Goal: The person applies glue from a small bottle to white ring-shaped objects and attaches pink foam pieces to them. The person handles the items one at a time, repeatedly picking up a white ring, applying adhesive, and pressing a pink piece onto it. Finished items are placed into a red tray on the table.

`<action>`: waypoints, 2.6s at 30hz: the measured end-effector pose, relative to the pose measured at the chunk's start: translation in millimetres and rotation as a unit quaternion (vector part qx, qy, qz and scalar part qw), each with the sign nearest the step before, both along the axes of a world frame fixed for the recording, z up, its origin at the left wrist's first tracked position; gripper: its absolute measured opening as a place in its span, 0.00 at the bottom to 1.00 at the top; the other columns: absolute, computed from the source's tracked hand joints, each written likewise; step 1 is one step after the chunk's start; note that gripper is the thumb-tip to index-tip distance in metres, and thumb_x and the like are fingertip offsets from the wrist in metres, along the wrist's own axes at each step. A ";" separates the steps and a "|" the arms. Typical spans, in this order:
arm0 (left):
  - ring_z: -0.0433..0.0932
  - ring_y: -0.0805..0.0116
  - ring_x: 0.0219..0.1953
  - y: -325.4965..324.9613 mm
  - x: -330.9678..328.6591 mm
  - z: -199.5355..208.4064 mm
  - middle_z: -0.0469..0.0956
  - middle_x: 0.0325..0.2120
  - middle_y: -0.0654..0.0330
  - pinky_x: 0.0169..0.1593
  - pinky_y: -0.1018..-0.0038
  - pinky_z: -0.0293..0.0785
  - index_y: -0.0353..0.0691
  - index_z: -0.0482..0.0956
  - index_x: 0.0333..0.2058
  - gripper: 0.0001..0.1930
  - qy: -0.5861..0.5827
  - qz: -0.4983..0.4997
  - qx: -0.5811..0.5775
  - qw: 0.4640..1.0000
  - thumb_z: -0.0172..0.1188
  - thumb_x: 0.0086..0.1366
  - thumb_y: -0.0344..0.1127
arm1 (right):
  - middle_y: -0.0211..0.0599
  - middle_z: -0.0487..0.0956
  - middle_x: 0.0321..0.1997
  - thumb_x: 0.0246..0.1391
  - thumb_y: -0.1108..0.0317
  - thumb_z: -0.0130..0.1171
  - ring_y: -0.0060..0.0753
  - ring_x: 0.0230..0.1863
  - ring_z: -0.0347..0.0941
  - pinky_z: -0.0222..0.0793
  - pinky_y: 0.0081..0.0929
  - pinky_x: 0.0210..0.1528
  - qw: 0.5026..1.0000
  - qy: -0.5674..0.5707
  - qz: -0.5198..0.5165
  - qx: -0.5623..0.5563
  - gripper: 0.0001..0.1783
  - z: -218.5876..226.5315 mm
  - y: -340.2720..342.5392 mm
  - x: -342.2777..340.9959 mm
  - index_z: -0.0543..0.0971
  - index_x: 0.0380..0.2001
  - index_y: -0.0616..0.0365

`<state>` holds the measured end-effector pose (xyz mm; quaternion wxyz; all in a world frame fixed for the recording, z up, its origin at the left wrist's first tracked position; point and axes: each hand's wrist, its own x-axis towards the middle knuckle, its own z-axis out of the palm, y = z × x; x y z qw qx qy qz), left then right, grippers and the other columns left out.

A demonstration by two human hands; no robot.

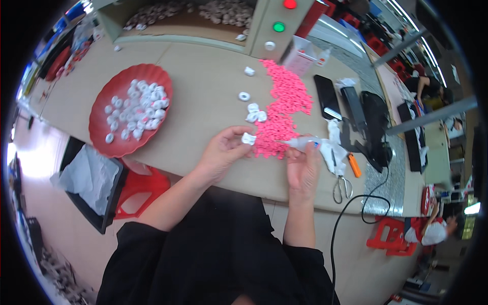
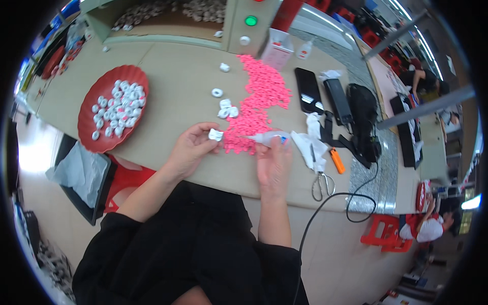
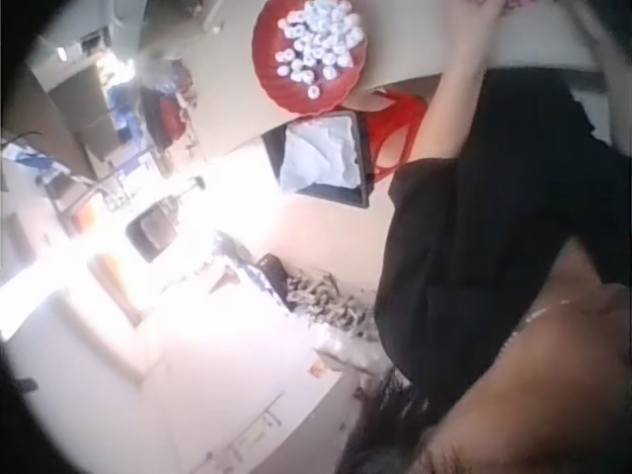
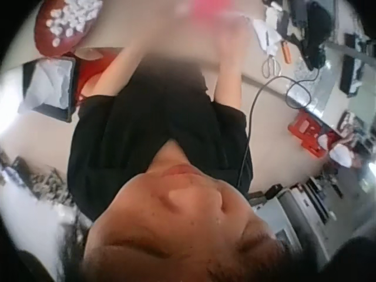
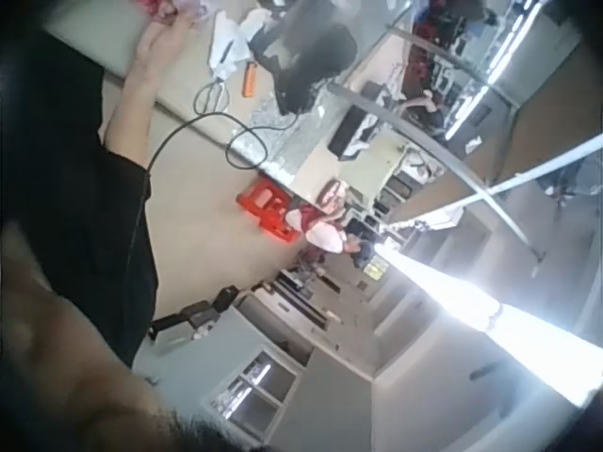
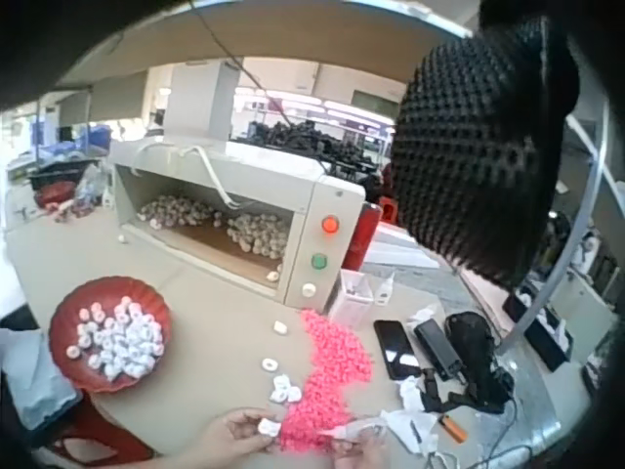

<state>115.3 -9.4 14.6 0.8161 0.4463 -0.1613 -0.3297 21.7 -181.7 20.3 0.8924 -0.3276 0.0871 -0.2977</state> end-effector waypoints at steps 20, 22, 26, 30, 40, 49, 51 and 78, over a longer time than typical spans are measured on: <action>0.72 0.72 0.43 1.1 -2.7 -1.5 0.71 0.41 0.58 0.49 0.74 0.71 0.31 0.67 0.46 0.14 -0.057 -0.001 0.031 0.998 0.50 0.60 0.20 | 0.38 0.70 0.35 0.49 0.64 0.60 0.23 0.27 0.66 0.61 0.17 0.27 0.937 0.027 -0.103 -0.334 0.17 10.4 25.6 12.6 0.67 0.38 0.62; 0.72 0.72 0.43 0.9 -4.6 -1.9 0.72 0.40 0.58 0.48 0.74 0.71 0.30 0.67 0.46 0.14 -0.058 0.007 0.038 0.998 0.50 0.60 0.20 | 0.39 0.70 0.35 0.49 0.63 0.60 0.24 0.28 0.66 0.62 0.17 0.27 0.937 0.033 -0.099 -0.334 0.18 9.1 26.6 10.2 0.67 0.38 0.62; 0.73 0.72 0.43 0.8 -7.0 -0.5 0.72 0.40 0.58 0.48 0.75 0.70 0.30 0.67 0.46 0.14 -0.078 0.021 0.049 0.995 0.50 0.59 0.19 | 0.40 0.70 0.36 0.50 0.61 0.59 0.25 0.30 0.67 0.64 0.17 0.28 0.907 0.014 -0.105 -0.407 0.18 8.9 25.8 10.3 0.67 0.37 0.62; 0.74 0.73 0.41 -1.1 -8.0 0.5 0.72 0.38 0.58 0.47 0.77 0.71 0.30 0.67 0.45 0.14 -0.066 0.026 0.038 0.997 0.49 0.59 0.19 | 0.40 0.69 0.36 0.50 0.60 0.59 0.26 0.32 0.68 0.67 0.18 0.28 0.875 0.015 -0.120 -0.468 0.19 2.9 27.6 9.5 0.66 0.36 0.63; 0.74 0.73 0.40 -1.5 -8.0 -0.7 0.72 0.38 0.57 0.47 0.78 0.71 0.30 0.67 0.44 0.13 -0.060 0.027 0.038 0.997 0.49 0.59 0.18 | 0.41 0.71 0.35 0.51 0.64 0.58 0.25 0.32 0.65 0.61 0.17 0.31 0.861 0.022 -0.106 -0.496 0.17 1.1 28.8 6.6 0.65 0.37 0.62; 0.73 0.74 0.42 -1.3 -7.5 -1.8 0.72 0.38 0.58 0.48 0.78 0.70 0.30 0.67 0.44 0.13 -0.058 0.025 0.036 0.997 0.50 0.59 0.18 | 0.39 0.67 0.34 0.51 0.60 0.57 0.26 0.32 0.67 0.70 0.19 0.29 0.849 0.032 -0.111 -0.516 0.19 1.7 27.9 6.0 0.65 0.35 0.64; 0.73 0.74 0.42 -1.2 -7.3 -1.7 0.72 0.39 0.58 0.48 0.78 0.70 0.30 0.67 0.44 0.13 -0.058 0.024 0.038 0.997 0.50 0.59 0.18 | 0.39 0.67 0.34 0.51 0.60 0.57 0.26 0.31 0.67 0.69 0.19 0.29 0.851 0.030 -0.114 -0.512 0.19 1.9 28.6 6.3 0.65 0.35 0.64; 0.74 0.71 0.41 -1.9 -7.9 -2.3 0.72 0.37 0.56 0.48 0.77 0.71 0.29 0.67 0.44 0.13 -0.069 0.025 0.035 0.997 0.49 0.59 0.18 | 0.37 0.66 0.34 0.51 0.62 0.57 0.24 0.31 0.66 0.65 0.17 0.30 0.858 0.038 -0.100 -0.503 0.17 2.8 29.9 6.3 0.65 0.35 0.62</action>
